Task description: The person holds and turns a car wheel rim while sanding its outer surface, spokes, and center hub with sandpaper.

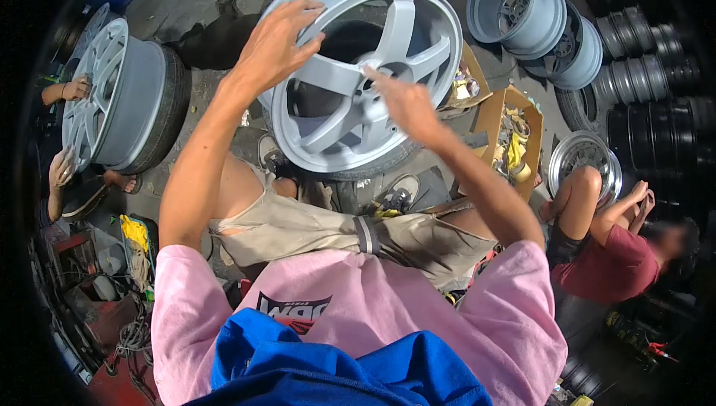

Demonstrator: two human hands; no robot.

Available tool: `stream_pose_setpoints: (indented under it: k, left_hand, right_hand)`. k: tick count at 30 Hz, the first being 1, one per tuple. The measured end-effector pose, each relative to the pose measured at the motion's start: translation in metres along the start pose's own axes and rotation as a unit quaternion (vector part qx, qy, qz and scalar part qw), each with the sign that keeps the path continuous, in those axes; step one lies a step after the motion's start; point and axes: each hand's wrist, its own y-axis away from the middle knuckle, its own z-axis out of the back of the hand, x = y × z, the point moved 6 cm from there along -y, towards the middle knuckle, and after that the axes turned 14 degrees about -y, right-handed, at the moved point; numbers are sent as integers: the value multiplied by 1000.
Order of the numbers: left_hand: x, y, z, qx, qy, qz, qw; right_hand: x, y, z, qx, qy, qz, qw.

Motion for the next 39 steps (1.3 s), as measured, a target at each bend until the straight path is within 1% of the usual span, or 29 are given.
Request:
stream_pose_setpoints:
  k: [1,2,3,5,9,11,12,13,14,15,16,17,18,19,21,23,24,25,26,27,28,30,31,34,35,36,37,38,39]
  left_hand:
    - [-3,-1,0,-6,-11,-8,1000]
    - [-4,-2,0,3,-7,9,1000]
    - [-3,-3,1,2,-10,9,1000]
    - [-1,-1,-1,15,-2,23,1000]
    - [-3,-5,3,2,3,-1,1000]
    - [-3,-3,5,-4,10,14,1000]
    - [-1,-2,6,-4,10,19,1000]
    - [0,-3,7,5,10,19,1000]
    - [1,-4,6,15,11,17,1000]
    - [3,-5,5,18,11,19,1000]
    - [5,-6,2,18,13,19,1000]
    - [4,-7,0,19,16,15,1000]
    - [3,-9,-1,30,18,16,999]
    - [1,-12,-1,28,18,15,999]
    - [1,-13,-4,47,16,33,998]
    - [0,-13,-4,39,8,32,999]
    - [-1,-13,-3,33,6,29,999]
    - [0,-11,-2,33,5,30,999]
    - [0,-9,1,18,-7,29,999]
    - [-3,-8,3,4,-18,27,999]
    - [-4,-7,5,6,-15,24,1000]
    - [1,-3,11,26,-7,49,998]
    - [2,0,11,28,-6,46,999]
    - [9,6,23,2,-24,71,997]
    - [7,10,29,2,-26,71,997]
    - [8,16,29,74,-17,109,991]
    - [10,24,25,147,-6,145,978]
    - [8,32,25,88,-7,110,990]
    - [7,40,28,91,-8,113,989]
  right_hand:
    - [-4,-1,13,11,166,107,980]
    - [1,-8,29,33,328,200,923]
    - [3,-24,46,32,328,203,922]
    - [12,-49,65,25,419,244,874]
    - [24,-73,71,1,427,249,869]
    - [14,-42,42,62,453,174,872]
    - [10,-23,25,79,430,125,891]
    - [19,-12,11,84,429,127,890]
    - [23,-4,5,58,300,63,950]
    - [22,-3,-1,28,163,-4,986]
    - [19,-6,-4,-8,-41,-72,997]
    - [22,-14,-3,-11,-43,-77,996]
    - [19,-26,-6,39,-169,-138,975]
    - [23,-35,-11,89,-290,-192,933]
    - [34,-45,-19,95,-317,-199,922]
    - [47,-55,-19,88,-85,-57,991]
    - [48,-55,-10,91,17,20,995]
    - [43,-54,3,92,17,21,995]
    - [35,-51,13,150,202,28,967]
    - [24,-48,23,201,380,31,902]
    - [16,-52,37,200,380,27,903]
    - [26,-68,62,92,422,173,885]
    - [38,-75,71,48,415,187,889]
    - [31,-70,55,19,400,184,898]
    - [17,-54,38,57,385,154,908]
    - [7,-35,21,96,370,125,916]
    - [14,-13,9,70,302,125,943]
    - [27,-2,8,63,209,32,975]
    - [25,7,7,65,206,32,976]
